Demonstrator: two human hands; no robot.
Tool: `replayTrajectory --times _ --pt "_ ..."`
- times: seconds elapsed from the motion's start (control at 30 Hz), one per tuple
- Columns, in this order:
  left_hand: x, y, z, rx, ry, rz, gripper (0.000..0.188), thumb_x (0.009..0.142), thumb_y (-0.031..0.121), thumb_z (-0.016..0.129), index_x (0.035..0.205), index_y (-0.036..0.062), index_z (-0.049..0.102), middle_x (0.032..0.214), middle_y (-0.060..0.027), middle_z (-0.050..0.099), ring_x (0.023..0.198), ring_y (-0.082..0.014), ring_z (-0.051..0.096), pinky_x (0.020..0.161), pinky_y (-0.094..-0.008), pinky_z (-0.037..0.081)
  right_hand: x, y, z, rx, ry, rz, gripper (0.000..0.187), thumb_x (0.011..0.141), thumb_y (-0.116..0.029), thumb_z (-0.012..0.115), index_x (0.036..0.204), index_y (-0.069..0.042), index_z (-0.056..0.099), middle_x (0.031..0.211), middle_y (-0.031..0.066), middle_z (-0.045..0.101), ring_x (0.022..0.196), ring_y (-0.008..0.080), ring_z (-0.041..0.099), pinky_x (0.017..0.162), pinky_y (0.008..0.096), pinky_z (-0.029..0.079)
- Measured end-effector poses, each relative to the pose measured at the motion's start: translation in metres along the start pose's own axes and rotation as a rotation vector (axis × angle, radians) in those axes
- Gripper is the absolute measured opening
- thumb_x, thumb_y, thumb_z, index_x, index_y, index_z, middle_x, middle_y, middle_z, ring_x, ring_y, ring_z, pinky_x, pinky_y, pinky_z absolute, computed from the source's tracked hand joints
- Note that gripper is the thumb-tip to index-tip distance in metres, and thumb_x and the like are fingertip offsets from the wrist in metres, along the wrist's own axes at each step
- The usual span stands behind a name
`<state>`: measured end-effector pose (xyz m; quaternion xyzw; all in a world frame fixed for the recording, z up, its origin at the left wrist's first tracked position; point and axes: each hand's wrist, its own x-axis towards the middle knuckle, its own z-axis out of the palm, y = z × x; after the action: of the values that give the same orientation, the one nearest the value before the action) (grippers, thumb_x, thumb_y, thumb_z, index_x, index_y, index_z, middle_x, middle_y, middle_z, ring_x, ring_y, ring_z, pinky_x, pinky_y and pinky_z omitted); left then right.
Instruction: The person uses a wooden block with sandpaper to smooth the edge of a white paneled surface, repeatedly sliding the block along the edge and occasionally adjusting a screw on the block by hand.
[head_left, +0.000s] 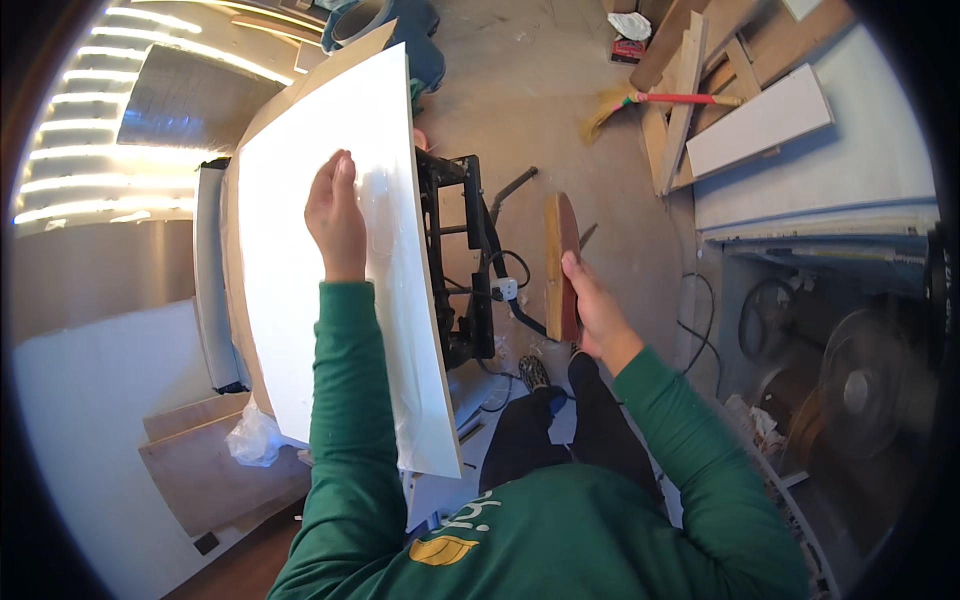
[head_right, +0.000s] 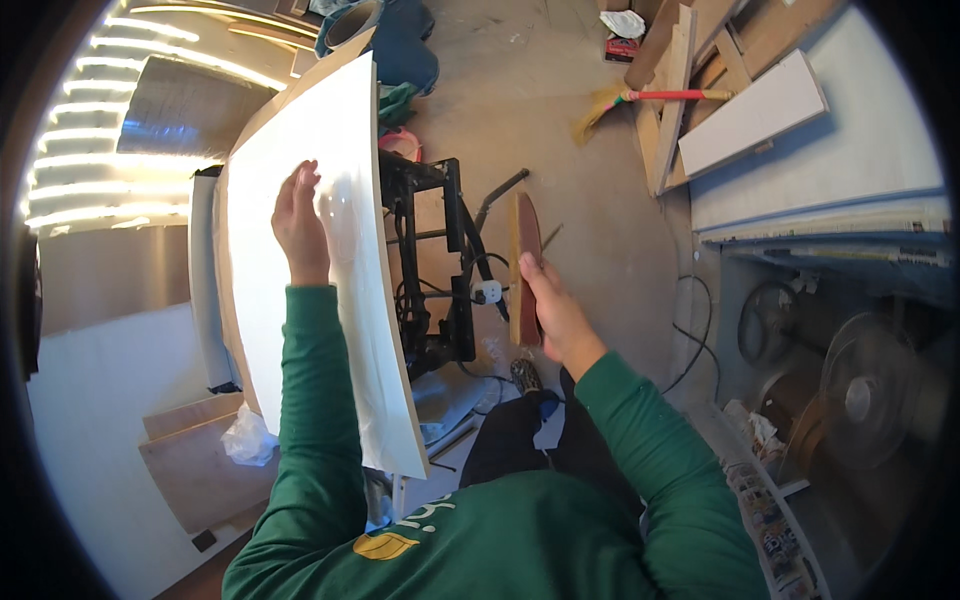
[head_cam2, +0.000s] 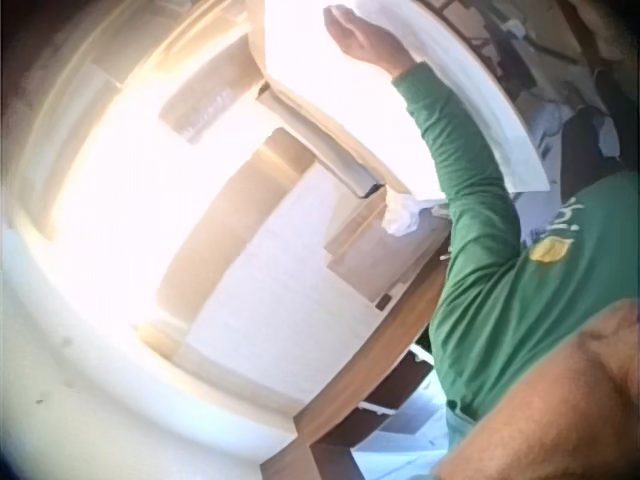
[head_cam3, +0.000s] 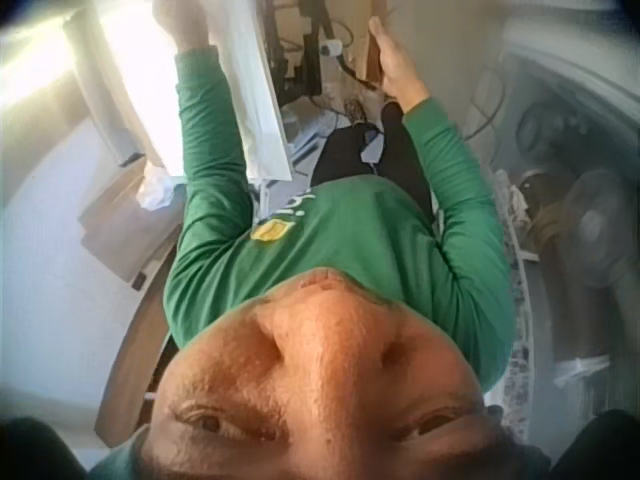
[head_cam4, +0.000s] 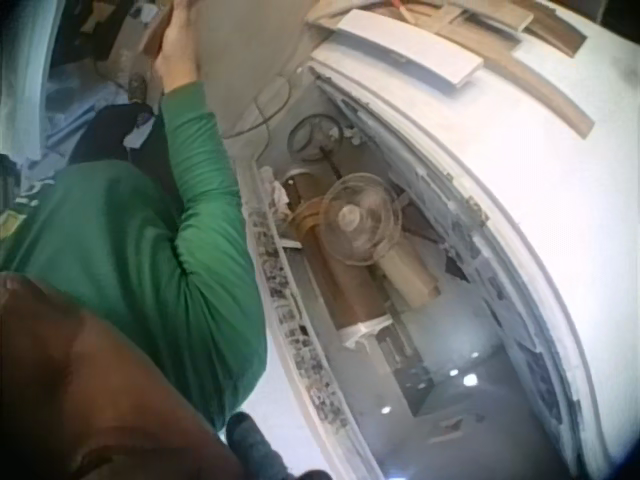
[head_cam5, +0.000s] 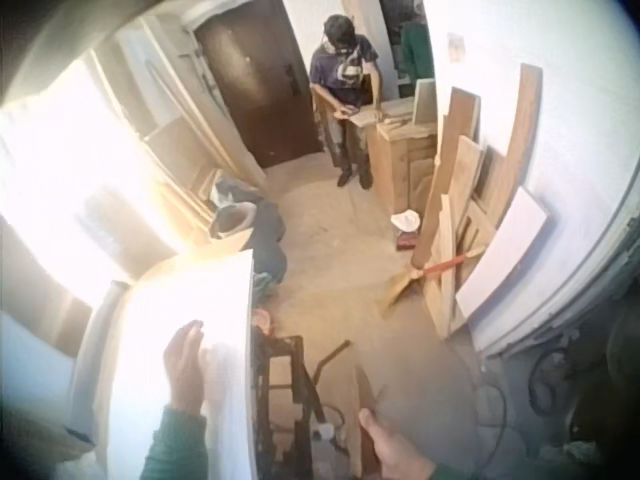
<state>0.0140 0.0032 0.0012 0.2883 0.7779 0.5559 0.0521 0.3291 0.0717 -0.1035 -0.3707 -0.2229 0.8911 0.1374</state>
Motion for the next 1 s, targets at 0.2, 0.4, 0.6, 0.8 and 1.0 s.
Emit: replayTrajectory --times 0.2,0.4,0.6,0.8,1.0 --pt "0.021 -0.021 0.028 -0.247 0.176 -0.076 0.039 0.103 0.029 0.060 0.121 -0.0043 0.068 0.108 -0.0146 0.074 0.101 -0.0197 0.066 0.092 -0.0318 0.048 0.091 -0.083 0.092 -0.022 -0.330 -0.151 0.053 0.101 -0.048 0.063 0.127 -0.002 0.060 0.104 0.0062 0.066 0.090 0.0150 0.063 0.081 0.0319 0.054" --pt "0.014 -0.017 0.013 -0.496 -0.207 0.095 0.059 0.099 0.042 0.067 0.130 -0.0078 0.063 0.107 -0.0126 0.072 0.090 -0.0152 0.062 0.087 -0.0292 0.050 0.111 -0.111 0.215 -0.176 -0.379 -0.523 0.048 0.101 -0.046 0.064 0.119 -0.001 0.062 0.099 0.0042 0.065 0.084 0.0114 0.061 0.076 0.0291 0.053" --pt "0.023 -0.010 0.005 -0.834 -0.246 -0.062 0.068 0.091 0.038 0.079 0.134 -0.0096 0.055 0.105 -0.0102 0.068 0.094 -0.0141 0.065 0.084 -0.0277 0.052 0.134 -0.104 0.279 -0.463 -0.303 -0.584 0.050 0.101 -0.047 0.063 0.105 0.003 0.064 0.091 0.0058 0.063 0.080 0.0130 0.057 0.071 0.0301 0.050" --pt "0.029 -0.016 -0.003 -0.760 -0.350 -0.149 0.053 0.093 0.037 0.071 0.124 -0.0043 0.058 0.100 -0.0070 0.068 0.081 -0.0123 0.063 0.074 -0.0271 0.051 0.135 -0.099 0.284 -0.542 -0.271 -0.496 0.043 0.105 -0.038 0.058 0.121 0.002 0.061 0.095 0.0064 0.065 0.084 0.0139 0.060 0.076 0.0307 0.052" --pt "0.032 -0.006 0.002 -0.869 -0.279 -0.248 0.041 0.095 0.030 0.066 0.122 -0.0002 0.064 0.086 -0.0027 0.064 0.072 -0.0095 0.059 0.062 -0.0243 0.046 0.137 -0.087 0.257 -0.422 -0.269 -0.511 0.027 0.105 -0.019 0.059 0.119 0.002 0.065 0.094 0.0032 0.067 0.082 0.0135 0.063 0.075 0.0274 0.054"
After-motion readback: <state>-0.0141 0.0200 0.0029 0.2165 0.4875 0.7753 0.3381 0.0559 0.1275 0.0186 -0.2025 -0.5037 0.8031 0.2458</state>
